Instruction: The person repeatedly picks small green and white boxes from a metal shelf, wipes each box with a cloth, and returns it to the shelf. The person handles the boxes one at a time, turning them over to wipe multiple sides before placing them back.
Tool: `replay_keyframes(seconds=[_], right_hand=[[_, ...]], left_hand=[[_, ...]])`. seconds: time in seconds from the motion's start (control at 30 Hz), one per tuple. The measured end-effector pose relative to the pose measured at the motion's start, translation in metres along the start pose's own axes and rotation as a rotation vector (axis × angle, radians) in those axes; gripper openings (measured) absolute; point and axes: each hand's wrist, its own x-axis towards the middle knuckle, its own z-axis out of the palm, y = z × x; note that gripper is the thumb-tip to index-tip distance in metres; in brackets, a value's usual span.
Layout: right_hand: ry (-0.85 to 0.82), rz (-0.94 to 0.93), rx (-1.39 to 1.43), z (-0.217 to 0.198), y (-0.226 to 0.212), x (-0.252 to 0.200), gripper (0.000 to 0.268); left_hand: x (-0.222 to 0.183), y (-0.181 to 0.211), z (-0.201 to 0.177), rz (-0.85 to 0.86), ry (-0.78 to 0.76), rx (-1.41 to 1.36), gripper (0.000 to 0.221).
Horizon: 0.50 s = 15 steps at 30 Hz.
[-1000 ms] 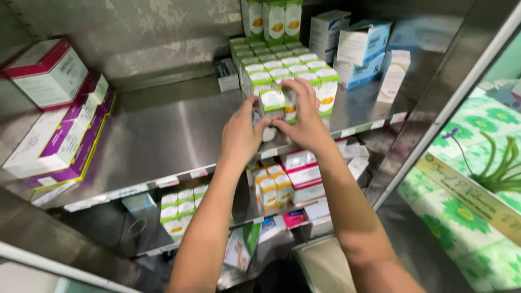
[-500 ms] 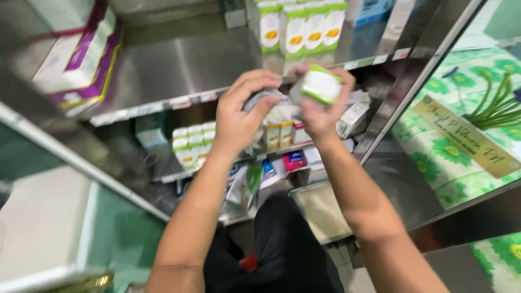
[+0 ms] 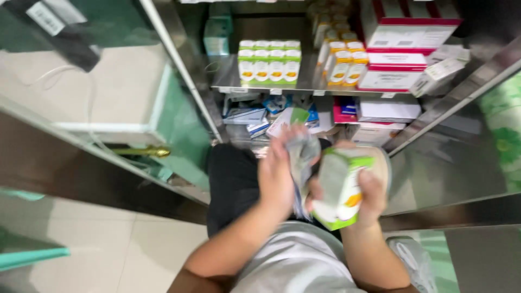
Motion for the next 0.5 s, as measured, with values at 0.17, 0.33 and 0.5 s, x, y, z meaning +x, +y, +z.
replay_keyframes(seconds=[0.17, 0.33, 0.5], right_hand=[[-0.008, 0.247, 0.083, -0.026, 0.034, -0.016, 0.054], [0.003, 0.3, 0.079, -0.017, 0.056, -0.018, 0.048], [0.074, 0.217, -0.237, -0.017, 0.058, -0.015, 0.066]], left_hand=[[-0.069, 0.009, -0.019, -0.045, 0.017, -0.19, 0.064], [-0.083, 0.018, -0.05, -0.086, 0.061, -0.265, 0.059], [-0.1, 0.025, -0.058, 0.038, 0.102, -0.094, 0.05]])
